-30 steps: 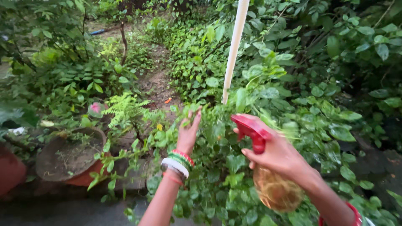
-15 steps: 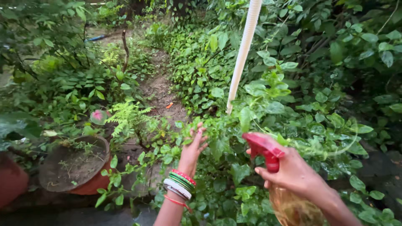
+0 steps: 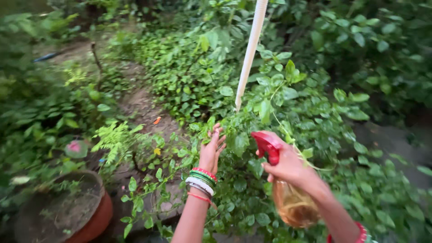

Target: The person sprays water onto the leaves of a green bush by hand using a red spray bottle.

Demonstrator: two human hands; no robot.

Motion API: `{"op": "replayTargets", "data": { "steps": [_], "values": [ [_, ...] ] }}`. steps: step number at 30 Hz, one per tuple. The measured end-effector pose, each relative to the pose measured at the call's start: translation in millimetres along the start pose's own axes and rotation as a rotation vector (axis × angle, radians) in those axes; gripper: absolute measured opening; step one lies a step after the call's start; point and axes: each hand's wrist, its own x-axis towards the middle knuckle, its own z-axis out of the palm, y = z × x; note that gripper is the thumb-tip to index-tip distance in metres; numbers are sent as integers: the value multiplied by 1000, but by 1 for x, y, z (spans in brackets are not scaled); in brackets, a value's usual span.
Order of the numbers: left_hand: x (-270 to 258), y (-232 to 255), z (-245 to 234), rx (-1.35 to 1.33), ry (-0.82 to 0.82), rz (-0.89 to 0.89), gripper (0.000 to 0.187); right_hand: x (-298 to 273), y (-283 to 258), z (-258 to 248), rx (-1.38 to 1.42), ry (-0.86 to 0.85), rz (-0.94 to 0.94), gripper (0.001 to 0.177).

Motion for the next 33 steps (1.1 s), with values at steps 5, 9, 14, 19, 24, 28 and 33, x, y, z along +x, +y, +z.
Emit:
{"op": "replayTargets", "data": {
  "steps": [5,9,14,19,24,28,33],
  "values": [
    [0,0,-15,-63,-17,-36,50,-13,-4,43,-35,183,12,78],
    [-12,10,-22,-114,5,-43,55,-22,-17,66,-93,332,56,72],
    [-25,7,-25,-193,67,-103,59,-37,-18,86,-13,437,113,35],
    [-41,-9,-36,-199,17,-61,62,-53,-22,93,-61,381,66,29],
    [-53,-18,-37,-268,21,-26,59,-74,-25,90,62,346,98,59],
    [-69,-14,-33,-222,13,-27,61,-82,-23,85,-7,341,83,69],
    [-80,-5,-31,-170,22,-30,66,-81,-12,73,-180,283,147,34]
  ]
}}
